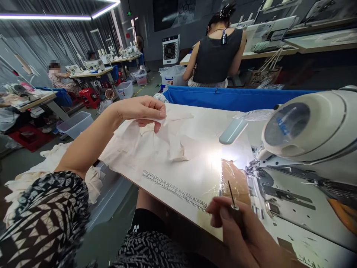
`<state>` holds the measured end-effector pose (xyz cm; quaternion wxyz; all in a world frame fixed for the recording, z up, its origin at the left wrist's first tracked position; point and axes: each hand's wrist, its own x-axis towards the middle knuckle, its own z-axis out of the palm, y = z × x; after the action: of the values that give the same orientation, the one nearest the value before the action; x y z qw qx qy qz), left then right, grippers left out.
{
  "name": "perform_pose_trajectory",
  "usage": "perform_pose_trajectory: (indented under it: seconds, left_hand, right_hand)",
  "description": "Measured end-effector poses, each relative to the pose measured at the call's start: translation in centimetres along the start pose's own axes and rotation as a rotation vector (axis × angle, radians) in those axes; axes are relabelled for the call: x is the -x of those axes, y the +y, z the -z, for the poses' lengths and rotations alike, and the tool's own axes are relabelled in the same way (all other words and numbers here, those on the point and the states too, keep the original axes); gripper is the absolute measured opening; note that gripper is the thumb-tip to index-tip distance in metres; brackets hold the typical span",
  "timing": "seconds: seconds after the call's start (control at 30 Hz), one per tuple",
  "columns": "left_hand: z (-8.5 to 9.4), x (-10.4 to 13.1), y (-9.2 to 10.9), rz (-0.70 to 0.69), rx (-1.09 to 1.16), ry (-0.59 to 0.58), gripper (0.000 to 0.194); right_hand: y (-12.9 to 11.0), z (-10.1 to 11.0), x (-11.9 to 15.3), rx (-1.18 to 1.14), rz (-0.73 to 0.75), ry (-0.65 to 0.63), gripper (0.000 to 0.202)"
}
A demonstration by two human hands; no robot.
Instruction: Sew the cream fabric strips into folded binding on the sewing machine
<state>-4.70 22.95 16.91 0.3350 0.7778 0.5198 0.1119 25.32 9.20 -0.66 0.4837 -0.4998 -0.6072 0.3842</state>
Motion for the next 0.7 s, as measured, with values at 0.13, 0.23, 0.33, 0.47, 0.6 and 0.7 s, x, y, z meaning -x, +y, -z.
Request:
perform_pose_trajectory:
  seconds: [0.13,0.23,0.33,0.47,0.6,0.7]
  left_hand:
    - [-1.7,1.5,2.6,-0.032,-0.009,-0.095,0.031]
    - [-4.3,3.0,4.5,-0.11,-0.023,-0.182,0.02]
    - [-8.8,4.7,5.8,-0.245,-0.148,-0.205,0.015]
    - [-15.3,6.8,5.5,-0.349,-0.506,-0.174,0.012]
    - [-17.1,7.6,4.0,-0.433,-0.309,-0.269,0.024]
    - [-16.6,6.0,3.1,-0.399,-0.051,-0.029,0.024]
  right_hand:
    - [-1.6,-1.6,-1.9,-0.306,-0.014,-0.152,0.031]
    - [-1.5,-2.4,-3.4,-0.5,-0.088,-0.377,0.048]
    - [-1.3,-3.3,-4.0,-0.645,-0.259,-0.537,0.052]
    - [-1.1,-4.0,-3.1,-0.651,-0.395,-0.453,0.039]
    - [-1.0,-2.7,-1.3,-0.576,-0.449,-0.261,0.035]
    - [-1.5,-0.6,0.3,-0.501,-0.503,-0.257,0.035]
